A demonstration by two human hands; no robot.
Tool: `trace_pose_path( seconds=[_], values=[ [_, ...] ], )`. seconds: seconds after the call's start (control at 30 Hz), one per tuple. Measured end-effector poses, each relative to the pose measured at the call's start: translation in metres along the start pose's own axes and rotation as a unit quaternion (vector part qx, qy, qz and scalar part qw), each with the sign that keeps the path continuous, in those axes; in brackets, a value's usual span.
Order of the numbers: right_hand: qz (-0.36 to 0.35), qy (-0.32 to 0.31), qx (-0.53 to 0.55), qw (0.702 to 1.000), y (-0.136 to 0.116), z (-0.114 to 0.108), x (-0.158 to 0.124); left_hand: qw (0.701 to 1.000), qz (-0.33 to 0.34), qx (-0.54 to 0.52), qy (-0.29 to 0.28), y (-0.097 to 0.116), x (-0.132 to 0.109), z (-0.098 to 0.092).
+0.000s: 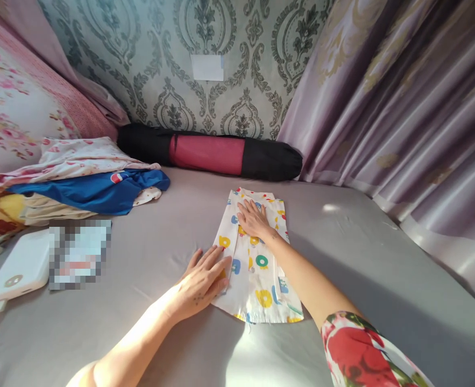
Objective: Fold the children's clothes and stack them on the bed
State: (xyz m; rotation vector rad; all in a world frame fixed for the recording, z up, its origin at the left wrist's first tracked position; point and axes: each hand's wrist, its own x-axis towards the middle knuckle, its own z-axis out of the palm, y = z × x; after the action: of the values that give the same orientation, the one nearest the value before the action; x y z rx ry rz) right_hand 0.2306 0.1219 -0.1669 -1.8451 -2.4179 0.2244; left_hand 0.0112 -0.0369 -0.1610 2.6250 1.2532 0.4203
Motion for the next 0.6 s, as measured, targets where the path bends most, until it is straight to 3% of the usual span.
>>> trace_pose_path(
  seconds=[0.3,0.47,0.6],
  values=[
    [-0.001,-0.033,0.051,0.998,0.007,-0.016,-0.004,1.000,0.000,-0.010,-0.022,0.000,0.002,-0.005],
    [0.037,0.013,0.006,0.999,0.024,-0.022,-0.013,1.000,0.006,-0.005,-0.012,-0.003,0.000,0.000],
    [0.047,0.010,-0.004,0.999,0.031,-0.014,-0.018,1.000,0.022,-0.002,0.004,-0.005,0.000,0.002]
  ],
)
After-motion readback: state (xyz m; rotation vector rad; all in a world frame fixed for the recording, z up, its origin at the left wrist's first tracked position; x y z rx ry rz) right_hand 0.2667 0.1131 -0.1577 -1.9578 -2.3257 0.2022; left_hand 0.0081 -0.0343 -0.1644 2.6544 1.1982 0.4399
